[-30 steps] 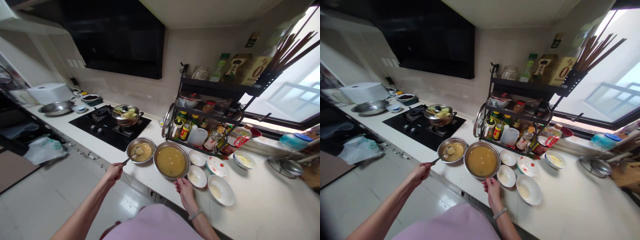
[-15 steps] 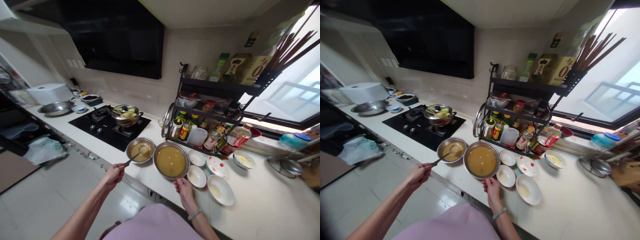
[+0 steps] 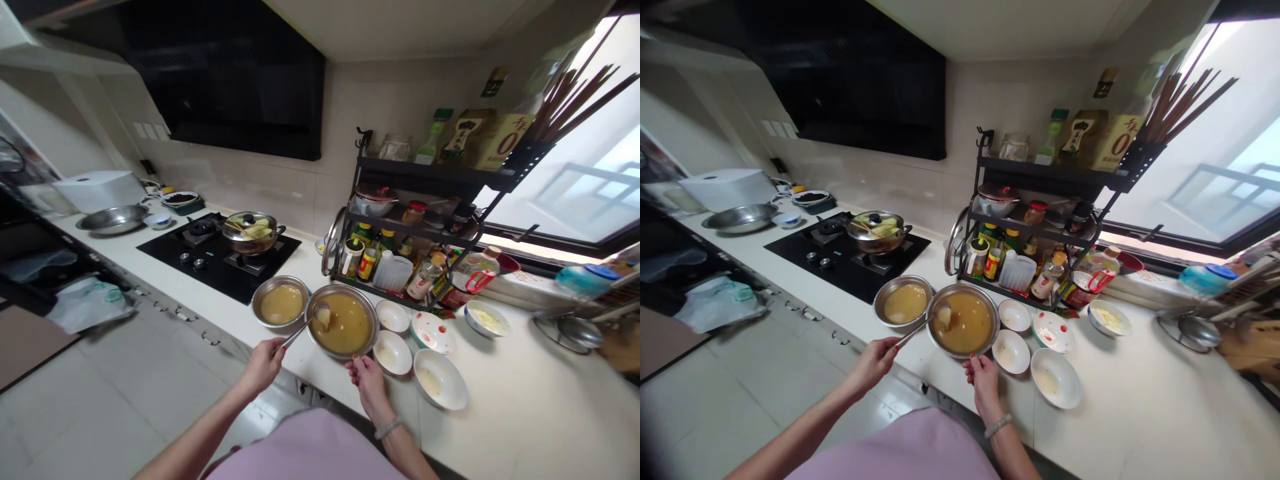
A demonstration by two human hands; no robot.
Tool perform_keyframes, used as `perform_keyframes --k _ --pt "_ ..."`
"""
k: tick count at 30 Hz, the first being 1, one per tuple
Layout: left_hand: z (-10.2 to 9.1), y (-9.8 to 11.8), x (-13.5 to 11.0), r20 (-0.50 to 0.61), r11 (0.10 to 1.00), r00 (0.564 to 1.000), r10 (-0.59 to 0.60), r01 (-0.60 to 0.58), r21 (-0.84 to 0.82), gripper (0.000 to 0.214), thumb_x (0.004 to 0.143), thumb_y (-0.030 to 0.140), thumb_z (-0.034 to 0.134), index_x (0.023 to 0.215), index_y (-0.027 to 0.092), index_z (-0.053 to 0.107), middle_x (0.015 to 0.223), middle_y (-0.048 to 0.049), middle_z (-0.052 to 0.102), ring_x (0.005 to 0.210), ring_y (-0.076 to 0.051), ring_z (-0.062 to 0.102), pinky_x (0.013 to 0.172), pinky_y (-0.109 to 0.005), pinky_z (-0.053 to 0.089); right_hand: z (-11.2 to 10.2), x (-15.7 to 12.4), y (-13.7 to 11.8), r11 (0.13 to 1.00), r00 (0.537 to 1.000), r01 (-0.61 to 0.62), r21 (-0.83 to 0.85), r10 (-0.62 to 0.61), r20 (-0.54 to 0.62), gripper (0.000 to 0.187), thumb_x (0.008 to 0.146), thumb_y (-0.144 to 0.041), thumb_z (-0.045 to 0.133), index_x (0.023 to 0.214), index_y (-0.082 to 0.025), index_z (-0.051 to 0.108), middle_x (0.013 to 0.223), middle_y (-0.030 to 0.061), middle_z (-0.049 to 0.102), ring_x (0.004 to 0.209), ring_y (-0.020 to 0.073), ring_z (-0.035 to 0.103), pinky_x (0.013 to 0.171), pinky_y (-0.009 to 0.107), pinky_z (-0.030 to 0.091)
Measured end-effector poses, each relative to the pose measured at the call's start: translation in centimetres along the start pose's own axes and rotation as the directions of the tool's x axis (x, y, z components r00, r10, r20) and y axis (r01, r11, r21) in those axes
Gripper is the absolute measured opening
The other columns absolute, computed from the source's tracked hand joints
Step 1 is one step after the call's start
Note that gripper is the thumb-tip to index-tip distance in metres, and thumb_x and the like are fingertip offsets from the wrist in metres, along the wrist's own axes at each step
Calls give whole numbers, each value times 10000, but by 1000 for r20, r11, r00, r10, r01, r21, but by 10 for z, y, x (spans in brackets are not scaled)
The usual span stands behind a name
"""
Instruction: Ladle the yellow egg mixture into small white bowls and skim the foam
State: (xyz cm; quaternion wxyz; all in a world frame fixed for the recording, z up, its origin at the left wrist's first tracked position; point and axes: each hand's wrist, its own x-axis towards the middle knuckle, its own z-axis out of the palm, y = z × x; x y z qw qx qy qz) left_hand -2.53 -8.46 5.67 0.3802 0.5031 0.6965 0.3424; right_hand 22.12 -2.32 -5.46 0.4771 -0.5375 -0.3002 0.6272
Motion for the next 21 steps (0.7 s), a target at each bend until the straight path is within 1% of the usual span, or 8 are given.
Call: perform_keyframes --k 2,3,5,7,9,11,15,21 --pt "6 -7 -3 -17 952 980 199 -190 240 302 848 222 416 980 141 675 655 -54 633 621 -171 603 600 -259 405 0 0 1 1000 1000 2 -3 -2 -2 432 517 -541 805 567 -178 575 570 52 645 477 107 483 419 212 325" --pt "7 -11 -4 -11 913 968 251 -233 334 337 865 213 391 1049 148 666 695 -69 664 657 -188 631 630 -268 417 0 0 1 1000 1000 4 -5 -4 -2 427 523 -539 802 569 -178 578 570 52 645 479 108 485 420 212 327" --pt "5 -19 -4 -23 860 960 281 -241 449 393 887 210 355 1162 152 629 726 -87 695 660 -208 659 636 -277 429 -1 1 2 1000 1000 8 -10 -8 1 417 536 -532 798 572 -178 581 570 49 643 482 108 486 423 212 329" --pt "-2 -26 -1 -73 854 957 282 -215 474 403 896 220 349 1189 154 618 786 -102 721 690 -215 679 651 -278 444 -1 1 2 1000 1000 8 -15 -8 6 408 548 -525 795 577 -178 584 575 49 644 486 109 489 428 213 333" --pt "-15 -31 6 -139 872 955 262 -173 457 390 899 230 356 1162 157 635 856 -107 735 749 -213 690 692 -274 455 -2 0 2 1000 1000 4 -19 -4 7 402 554 -521 792 578 -181 579 578 48 646 488 110 491 430 215 334" --pt "-30 -36 14 -189 877 961 200 -90 471 371 892 228 371 1110 148 661 847 -107 738 768 -218 689 711 -275 454 -1 0 1 1000 1000 0 -19 0 7 398 556 -517 789 580 -183 575 579 45 646 489 111 491 431 217 334" --pt "-54 -50 26 -228 817 972 61 83 570 343 866 184 393 1035 144 688 862 -129 738 823 -248 689 711 -282 436 0 0 0 1000 1000 1 -23 -1 6 385 561 -508 781 584 -185 574 579 40 644 488 111 491 434 221 332" --pt "-62 -67 37 -261 758 964 -54 210 617 294 840 163 419 940 141 695 836 -162 723 791 -271 680 645 -288 410 -2 1 0 1000 1000 7 -28 -7 11 382 555 -500 785 575 -188 564 571 39 638 471 111 489 425 225 328"
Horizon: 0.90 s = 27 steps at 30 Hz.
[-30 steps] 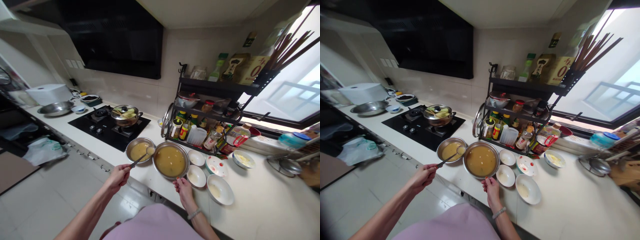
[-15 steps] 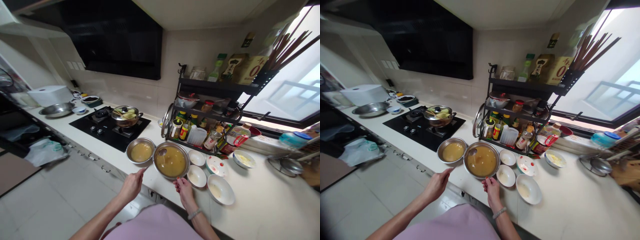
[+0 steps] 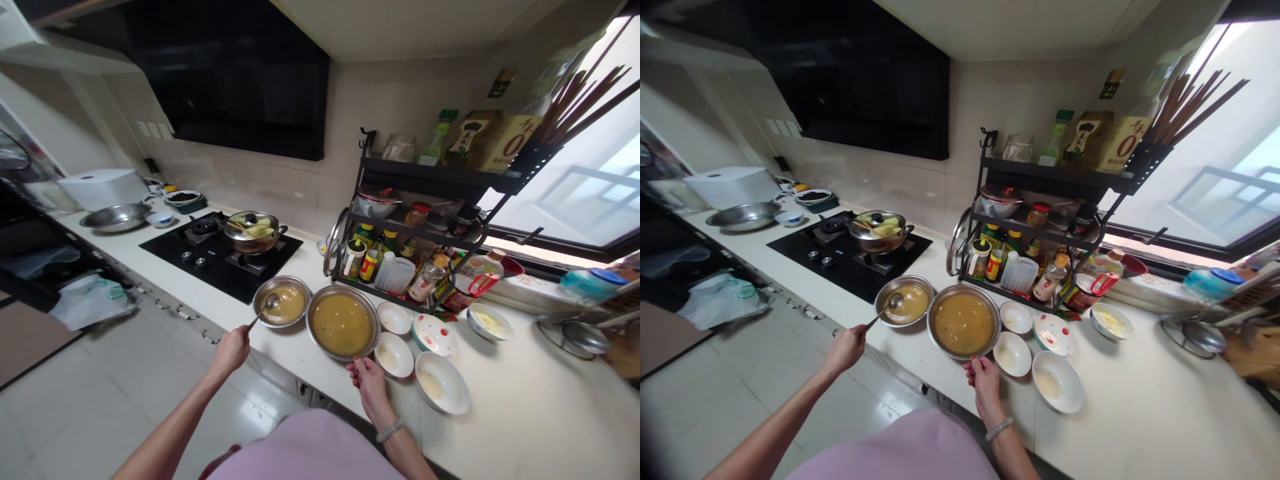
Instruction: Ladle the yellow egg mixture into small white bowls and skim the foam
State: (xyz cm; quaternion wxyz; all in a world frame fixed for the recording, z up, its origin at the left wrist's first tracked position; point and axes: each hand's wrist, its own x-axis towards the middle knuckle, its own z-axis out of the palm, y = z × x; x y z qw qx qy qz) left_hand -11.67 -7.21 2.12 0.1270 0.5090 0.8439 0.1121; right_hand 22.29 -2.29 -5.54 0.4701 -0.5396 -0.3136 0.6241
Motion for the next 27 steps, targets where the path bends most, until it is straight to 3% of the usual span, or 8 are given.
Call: perform_keyframes --k 2,5,9,11,14,19,27 --pt "1 0 4 -16 998 999 -30 29 -61 271 821 159 442 907 137 699 808 -152 712 759 -254 666 626 -282 403 0 0 0 1000 1000 -2 0 2 -4 396 547 -506 793 573 -187 560 569 43 640 469 109 486 425 221 329" --pt "0 3 7 26 933 989 -145 145 -329 248 801 189 475 899 127 695 640 -81 641 584 -186 596 536 -255 371 1 -1 -1 1000 1000 -9 8 9 -3 411 537 -513 802 573 -185 557 568 44 642 470 105 484 427 215 330" --pt "-5 6 5 231 604 928 -293 367 -707 287 752 314 552 919 102 648 418 73 383 328 -80 318 392 -208 203 2 -1 -2 1000 1000 -21 15 22 -11 411 527 -510 800 566 -182 555 556 40 637 467 98 473 427 209 324" --pt "-8 7 2 295 451 916 -273 393 -802 293 699 338 607 872 102 622 401 106 326 315 -50 239 380 -194 138 2 -1 -3 1000 1000 -22 13 22 -13 405 524 -503 798 565 -182 555 552 40 634 465 97 471 425 209 319" --pt "-14 8 -2 347 323 910 -226 406 -855 275 643 329 659 804 117 591 391 119 307 322 -29 201 384 -186 94 1 -1 -3 1000 1000 -16 8 16 -11 386 536 -493 790 572 -180 566 564 42 639 469 101 478 425 212 323" --pt "-25 13 -10 406 229 900 -159 434 -871 271 630 299 675 814 122 582 390 130 283 330 -21 178 394 -189 67 1 -2 -2 1000 1000 -13 6 13 -8 395 535 -502 795 574 -183 565 571 44 642 473 109 488 424 218 328" --pt "-37 32 -25 445 236 893 -64 447 -863 255 675 307 679 831 135 575 412 137 249 334 -19 154 396 -194 46 1 -1 -1 1000 1000 -11 7 11 -10 410 537 -520 794 578 -187 559 576 42 640 471 109 489 418 220 322"
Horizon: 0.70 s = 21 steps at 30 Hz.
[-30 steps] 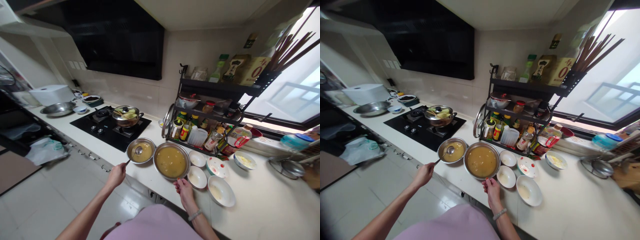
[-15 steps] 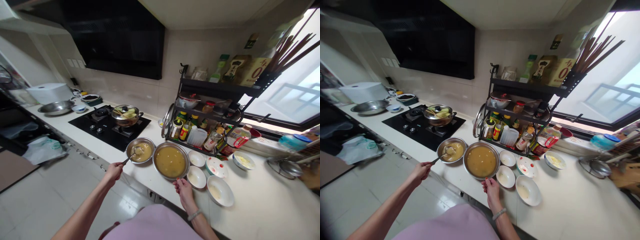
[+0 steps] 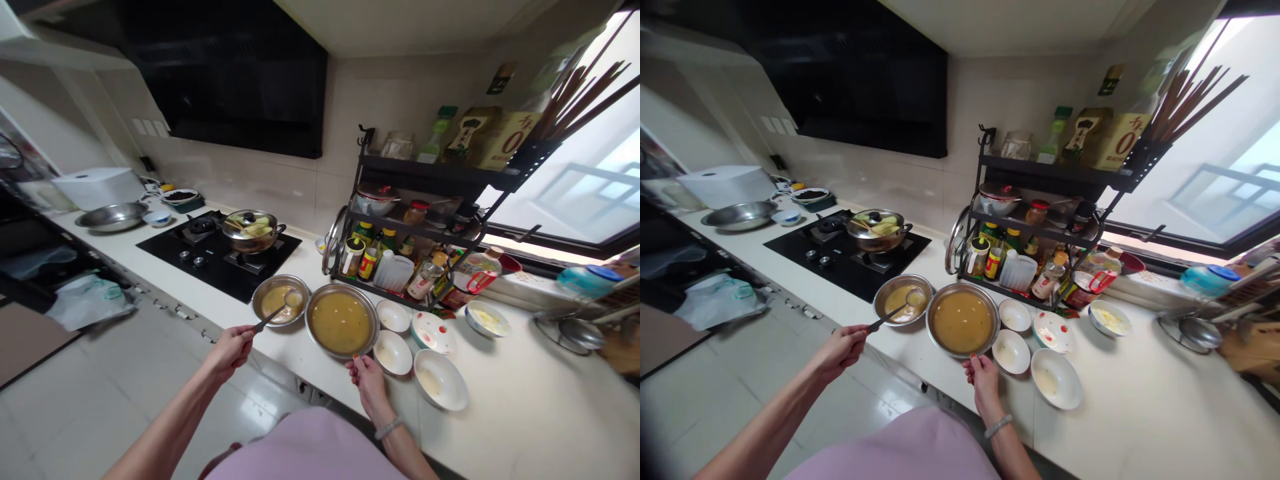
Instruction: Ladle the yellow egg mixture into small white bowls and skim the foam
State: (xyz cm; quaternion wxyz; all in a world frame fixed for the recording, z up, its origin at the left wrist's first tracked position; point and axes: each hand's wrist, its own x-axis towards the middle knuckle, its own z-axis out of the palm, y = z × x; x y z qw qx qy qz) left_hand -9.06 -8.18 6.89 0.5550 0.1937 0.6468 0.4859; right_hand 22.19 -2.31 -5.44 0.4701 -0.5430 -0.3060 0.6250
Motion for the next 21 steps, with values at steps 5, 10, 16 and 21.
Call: perform_keyframes --k 5,10,16,21 --pt "26 -4 -11 86 996 996 -1 -7 88 264 704 313 634 892 133 592 404 132 256 344 -36 142 386 -199 64 1 -1 -1 1000 1000 -2 2 2 -6 405 543 -515 790 577 -183 561 577 44 642 470 105 483 422 218 325" --pt "51 -21 -16 114 873 974 198 -228 431 220 767 304 549 860 139 661 455 45 424 393 -96 364 424 -219 247 0 -1 0 1000 1000 9 4 -9 10 384 567 -502 783 579 -183 569 583 47 646 476 113 496 425 226 333" --pt "49 -43 -18 274 432 822 499 -510 744 319 831 218 475 1078 197 676 711 -81 683 678 -220 652 659 -269 417 -1 0 2 1000 1000 18 -3 -18 12 392 571 -515 786 579 -186 573 584 47 645 481 118 501 428 231 338" --pt "27 -32 -4 156 461 794 587 -486 742 329 841 238 467 1084 186 682 841 -91 727 770 -232 679 710 -272 454 0 -1 1 1000 1000 6 6 -6 1 411 547 -528 799 570 -186 572 572 46 641 483 116 489 429 227 334"
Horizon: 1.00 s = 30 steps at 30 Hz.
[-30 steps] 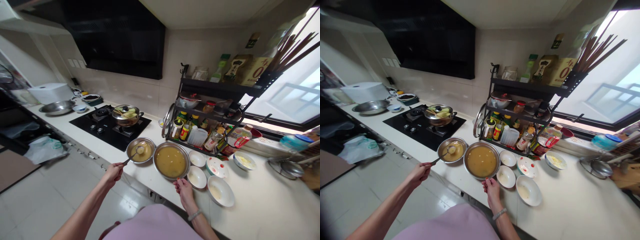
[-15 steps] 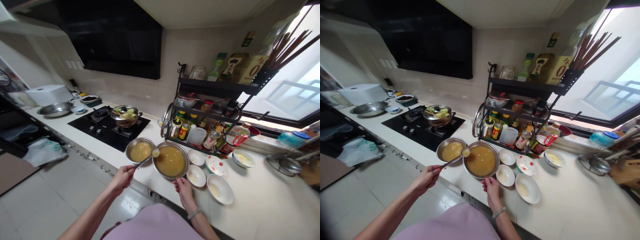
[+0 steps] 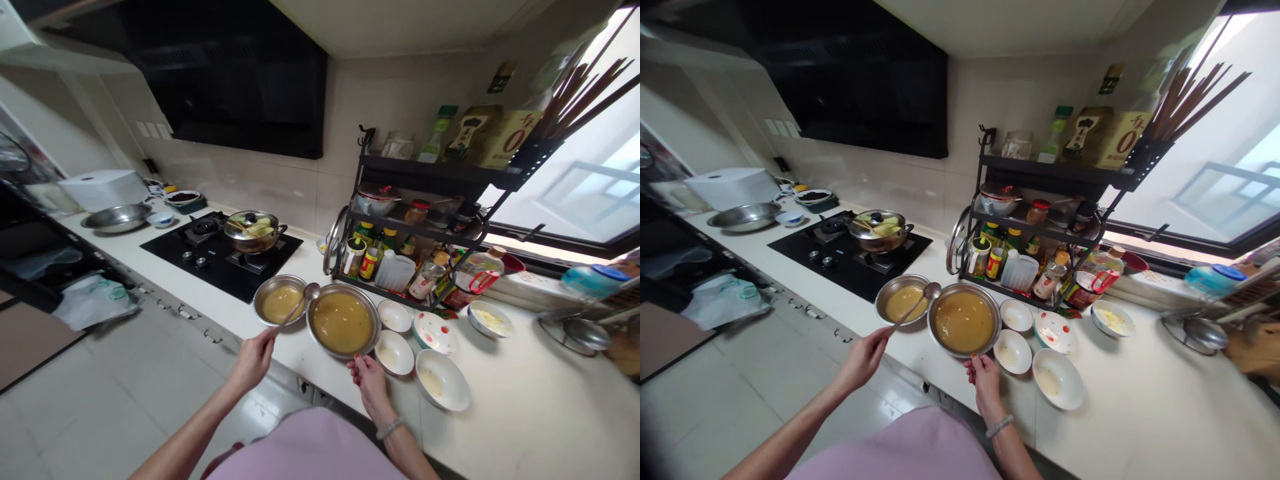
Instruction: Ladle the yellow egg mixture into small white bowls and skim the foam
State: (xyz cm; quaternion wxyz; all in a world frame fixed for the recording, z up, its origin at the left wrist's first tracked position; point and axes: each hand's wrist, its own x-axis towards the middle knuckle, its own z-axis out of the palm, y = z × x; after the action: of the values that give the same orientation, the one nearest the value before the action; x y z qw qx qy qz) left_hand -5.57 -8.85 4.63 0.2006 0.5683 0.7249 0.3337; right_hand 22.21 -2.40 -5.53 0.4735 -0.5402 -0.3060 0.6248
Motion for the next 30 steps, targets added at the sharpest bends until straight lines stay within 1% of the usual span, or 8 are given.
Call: perform_keyframes --k 4,9,12,16,19,21,25,30 --pt "-10 -28 17 -5 969 987 -158 156 192 335 858 200 417 1045 140 690 795 -101 724 800 -244 676 730 -284 443 1 0 0 1000 1000 2 1 -2 -2 414 541 -534 798 569 -187 574 567 42 638 485 117 486 430 226 330" --pt "-7 -57 26 47 906 976 -213 179 383 334 859 143 394 992 139 700 903 -155 729 849 -263 679 727 -289 418 2 -1 -1 1000 1000 3 6 -3 -4 400 540 -517 800 570 -185 579 569 44 641 487 112 479 433 222 328" --pt "-8 -61 32 10 899 971 -238 216 380 294 843 139 425 930 145 705 864 -144 722 825 -245 673 702 -270 409 2 -1 -2 1000 1000 -1 14 1 -5 401 531 -514 802 572 -183 580 571 44 641 487 109 479 433 218 329" --pt "-10 -56 40 0 918 922 -387 386 89 233 825 189 474 894 141 692 598 -40 617 588 -168 592 555 -235 362 2 -1 -2 1000 1000 -5 13 6 -11 409 521 -516 801 561 -180 571 561 42 635 479 103 472 427 213 323" --pt "-8 -52 40 113 774 818 -564 572 -274 262 806 277 508 951 110 648 421 68 398 353 -93 334 421 -222 220 2 -1 -2 1000 1000 -8 10 8 -19 424 505 -529 803 558 -178 571 559 44 636 477 103 474 424 211 322" --pt "-9 -51 39 193 648 784 -590 603 -465 286 757 325 569 929 102 620 390 109 311 329 -61 216 399 -214 137 2 -1 -3 1000 1000 -8 5 8 -20 432 500 -537 804 560 -177 573 558 45 637 473 102 473 421 211 321" --pt "-14 -48 36 267 498 776 -571 586 -639 299 644 336 665 837 122 587 381 127 295 333 -30 175 399 -201 71 2 -1 -3 1000 1000 -6 -1 6 -12 434 508 -540 805 560 -181 567 561 44 639 474 104 477 421 213 318" --pt "-24 -40 31 276 454 775 -568 575 -680 272 618 272 633 838 122 577 370 132 289 328 -21 158 399 -200 51 0 0 -2 1000 1000 -8 -6 8 -1 433 522 -540 804 563 -184 562 567 47 642 480 110 488 426 218 326"
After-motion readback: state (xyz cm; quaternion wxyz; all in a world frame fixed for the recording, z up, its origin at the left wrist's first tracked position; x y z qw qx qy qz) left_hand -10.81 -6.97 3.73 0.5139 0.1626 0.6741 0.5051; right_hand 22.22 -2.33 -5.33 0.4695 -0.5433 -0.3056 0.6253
